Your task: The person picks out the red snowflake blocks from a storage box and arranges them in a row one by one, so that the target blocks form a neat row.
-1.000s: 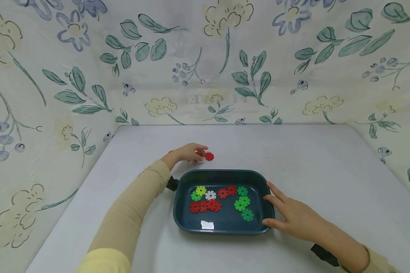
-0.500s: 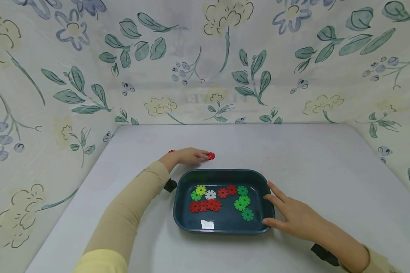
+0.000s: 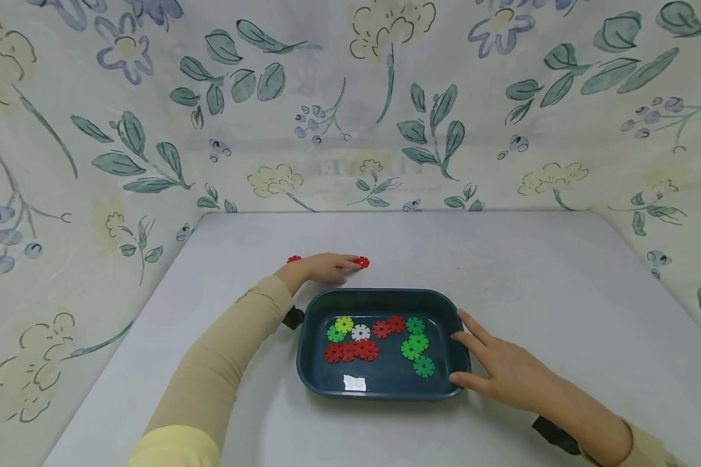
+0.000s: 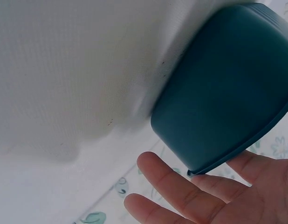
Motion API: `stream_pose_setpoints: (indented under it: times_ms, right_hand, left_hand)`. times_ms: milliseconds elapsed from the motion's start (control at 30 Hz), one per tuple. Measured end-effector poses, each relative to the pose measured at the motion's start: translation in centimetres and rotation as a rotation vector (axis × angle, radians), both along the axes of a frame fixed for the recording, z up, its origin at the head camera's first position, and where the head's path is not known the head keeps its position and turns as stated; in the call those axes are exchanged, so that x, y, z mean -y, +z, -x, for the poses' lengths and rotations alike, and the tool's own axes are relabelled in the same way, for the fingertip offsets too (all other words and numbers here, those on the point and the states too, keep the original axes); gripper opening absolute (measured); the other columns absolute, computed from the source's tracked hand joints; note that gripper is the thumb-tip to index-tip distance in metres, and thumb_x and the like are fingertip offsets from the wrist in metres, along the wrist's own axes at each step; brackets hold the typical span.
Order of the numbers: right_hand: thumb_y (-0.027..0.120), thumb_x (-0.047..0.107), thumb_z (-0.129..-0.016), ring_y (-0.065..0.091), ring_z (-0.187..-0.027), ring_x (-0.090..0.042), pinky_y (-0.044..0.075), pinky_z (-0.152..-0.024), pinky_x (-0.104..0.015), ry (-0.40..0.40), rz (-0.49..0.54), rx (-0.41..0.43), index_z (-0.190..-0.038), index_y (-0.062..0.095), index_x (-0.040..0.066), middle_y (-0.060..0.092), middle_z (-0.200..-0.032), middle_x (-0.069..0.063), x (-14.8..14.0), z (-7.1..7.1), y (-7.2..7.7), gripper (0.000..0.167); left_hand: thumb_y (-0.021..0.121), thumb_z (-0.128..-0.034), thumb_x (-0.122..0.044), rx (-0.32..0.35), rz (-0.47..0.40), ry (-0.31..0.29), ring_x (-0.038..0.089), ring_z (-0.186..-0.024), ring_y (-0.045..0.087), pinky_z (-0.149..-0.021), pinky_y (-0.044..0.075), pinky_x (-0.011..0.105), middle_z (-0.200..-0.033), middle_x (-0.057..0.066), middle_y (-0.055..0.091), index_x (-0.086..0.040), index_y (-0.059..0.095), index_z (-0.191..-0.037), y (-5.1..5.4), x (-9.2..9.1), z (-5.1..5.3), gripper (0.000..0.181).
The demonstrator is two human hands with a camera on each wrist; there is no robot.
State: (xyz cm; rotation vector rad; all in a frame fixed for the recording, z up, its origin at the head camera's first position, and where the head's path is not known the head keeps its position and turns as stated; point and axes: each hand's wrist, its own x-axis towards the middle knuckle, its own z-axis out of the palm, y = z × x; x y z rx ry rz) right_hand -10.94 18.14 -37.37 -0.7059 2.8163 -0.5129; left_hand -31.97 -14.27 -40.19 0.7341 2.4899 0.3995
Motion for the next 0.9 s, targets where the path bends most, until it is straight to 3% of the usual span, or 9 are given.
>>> stream_pose_setpoints:
  times_ms: [167, 367, 500, 600, 700, 767, 900]
  right_hand:
    - [0.054, 0.056, -0.083, 0.059, -0.102, -0.030, 0.050, -0.072, -0.042, -0.006, 0.001, 0.005, -0.129, 0.047, 0.006, 0.019, -0.150, -0.017, 0.0, 0.0, 0.1, 0.068]
    - [0.054, 0.057, -0.083, 0.058, -0.103, -0.031, 0.050, -0.074, -0.044, -0.008, -0.002, 0.005, -0.129, 0.046, 0.006, 0.018, -0.150, -0.017, -0.1, 0.0, -0.1, 0.069]
    - [0.054, 0.057, -0.083, 0.058, -0.103, -0.031, 0.050, -0.073, -0.044, -0.008, -0.001, 0.004, -0.129, 0.046, 0.007, 0.018, -0.150, -0.016, -0.1, 0.0, -0.1, 0.069]
    - [0.054, 0.057, -0.082, 0.058, -0.103, -0.031, 0.050, -0.072, -0.044, -0.008, 0.002, 0.010, -0.129, 0.046, 0.006, 0.018, -0.150, -0.016, -0.1, 0.0, 0.0, 0.069]
    - [0.054, 0.057, -0.082, 0.058, -0.104, -0.032, 0.050, -0.072, -0.045, -0.008, 0.006, 0.025, -0.130, 0.046, 0.006, 0.017, -0.151, -0.016, 0.0, 0.0, -0.1, 0.070]
    - [0.054, 0.057, -0.082, 0.058, -0.104, -0.033, 0.050, -0.072, -0.045, -0.009, 0.008, 0.029, -0.130, 0.046, 0.007, 0.017, -0.151, -0.016, 0.0, 0.0, -0.1, 0.070]
    - [0.055, 0.057, -0.082, 0.058, -0.105, -0.033, 0.050, -0.073, -0.046, -0.012, 0.011, 0.023, -0.130, 0.046, 0.007, 0.017, -0.151, -0.016, -0.1, 0.0, -0.3, 0.070]
  left_hand:
    - [0.052, -0.0911, -0.013, -0.069, -0.078, 0.012, 0.027, -0.137, 0.025, -0.107, 0.026, 0.045, -0.149, 0.005, 0.030, -0.015, 0.043, -0.137, 0.4, 0.2, -0.1, 0.047]
    - [0.053, -0.0917, -0.012, -0.141, -0.270, 0.129, 0.027, -0.126, 0.040, -0.099, 0.037, 0.044, -0.139, 0.009, 0.044, -0.012, 0.050, -0.131, 1.1, 1.2, -0.4, 0.039]
    - [0.054, -0.0910, -0.011, -0.182, -0.356, 0.183, 0.029, -0.117, 0.046, -0.089, 0.045, 0.041, -0.133, 0.011, 0.050, -0.009, 0.053, -0.127, 2.0, 2.0, -1.2, 0.036]
    - [0.055, -0.0908, -0.011, -0.213, -0.395, 0.196, 0.029, -0.110, 0.050, -0.085, 0.047, 0.038, -0.130, 0.010, 0.052, -0.009, 0.054, -0.125, 2.6, 2.8, -2.6, 0.035]
    - [0.057, -0.0896, -0.011, -0.242, -0.413, 0.163, 0.025, -0.093, 0.054, -0.076, 0.049, 0.032, -0.126, 0.010, 0.056, -0.008, 0.055, -0.124, 2.6, 3.7, -4.8, 0.035]
    - [0.059, -0.0885, -0.013, -0.258, -0.403, 0.119, 0.021, -0.084, 0.053, -0.070, 0.048, 0.027, -0.124, 0.010, 0.057, -0.008, 0.056, -0.123, 2.4, 4.4, -6.4, 0.035]
    - [0.061, -0.0879, -0.016, -0.297, -0.373, 0.013, 0.017, -0.087, 0.055, -0.069, 0.048, 0.023, -0.126, 0.009, 0.055, -0.010, 0.056, -0.123, 1.9, 5.4, -9.1, 0.036]
